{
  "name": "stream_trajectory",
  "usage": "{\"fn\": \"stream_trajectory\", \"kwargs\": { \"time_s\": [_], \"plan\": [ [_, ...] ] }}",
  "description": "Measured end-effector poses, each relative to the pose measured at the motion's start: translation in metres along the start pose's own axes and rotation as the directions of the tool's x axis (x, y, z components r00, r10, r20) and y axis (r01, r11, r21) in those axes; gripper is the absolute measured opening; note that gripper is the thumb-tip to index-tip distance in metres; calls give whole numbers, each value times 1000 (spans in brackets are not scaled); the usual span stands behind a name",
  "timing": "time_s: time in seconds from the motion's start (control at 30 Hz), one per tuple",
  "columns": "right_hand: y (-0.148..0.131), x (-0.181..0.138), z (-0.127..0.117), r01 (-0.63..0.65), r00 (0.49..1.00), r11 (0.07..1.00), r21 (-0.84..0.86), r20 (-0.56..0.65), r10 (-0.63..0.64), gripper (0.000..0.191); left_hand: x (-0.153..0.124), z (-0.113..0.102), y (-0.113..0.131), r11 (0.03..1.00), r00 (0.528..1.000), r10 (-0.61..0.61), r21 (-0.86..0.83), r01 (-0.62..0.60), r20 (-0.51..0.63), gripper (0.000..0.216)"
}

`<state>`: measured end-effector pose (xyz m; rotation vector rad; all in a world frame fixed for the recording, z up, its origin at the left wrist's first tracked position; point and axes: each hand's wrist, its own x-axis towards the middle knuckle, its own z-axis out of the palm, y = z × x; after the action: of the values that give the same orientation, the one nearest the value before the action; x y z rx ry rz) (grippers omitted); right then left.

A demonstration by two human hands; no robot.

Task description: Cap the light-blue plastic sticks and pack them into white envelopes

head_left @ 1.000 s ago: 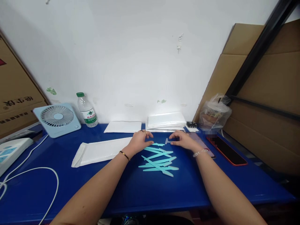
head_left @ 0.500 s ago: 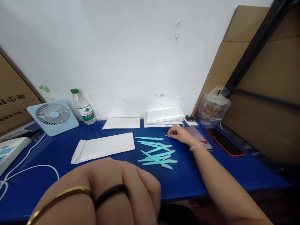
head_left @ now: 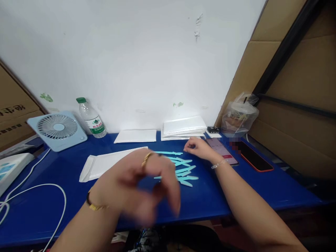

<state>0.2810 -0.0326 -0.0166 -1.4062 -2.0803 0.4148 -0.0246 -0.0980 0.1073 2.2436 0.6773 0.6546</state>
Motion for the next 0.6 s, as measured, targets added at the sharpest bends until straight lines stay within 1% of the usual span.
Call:
{"fn": "stream_trajectory", "kwargs": {
  "time_s": [0.03,0.1,0.17,0.2,0.23,0.27,0.33,0.43,0.53,0.6],
  "plan": [
    [-6,0,3,12,999,1000,-6,50,-11,18,14,1,-5,1000,999,7,6,-7,45,46],
    [-13,0,9,40,991,998,-45,133,-34,17,41,7,-25,998,992,-21,61,14,124,37],
    [-16,0,15,55,982,996,-73,183,-40,16,60,17,-56,976,992,-106,197,89,76,32],
    [-16,1,18,52,980,996,-77,198,-36,15,66,23,-73,955,990,-132,275,115,44,29],
    [-16,1,19,47,977,996,-76,209,-30,14,70,28,-89,936,991,-131,331,120,11,27],
    [-16,2,21,42,976,996,-73,217,-26,12,72,34,-102,921,992,-128,371,116,7,25],
    [-18,2,21,39,975,997,-62,219,-24,11,73,45,-121,898,990,-130,429,94,56,22],
    [-22,2,18,31,977,999,-45,213,-20,11,73,56,-129,866,983,-155,493,86,102,15],
    [-18,2,10,5,977,999,-42,214,4,11,75,59,-130,842,982,-175,528,110,75,15],
    [-10,1,3,-47,975,998,-40,217,55,12,76,58,-133,840,982,-181,528,127,53,16]
  ]
}}
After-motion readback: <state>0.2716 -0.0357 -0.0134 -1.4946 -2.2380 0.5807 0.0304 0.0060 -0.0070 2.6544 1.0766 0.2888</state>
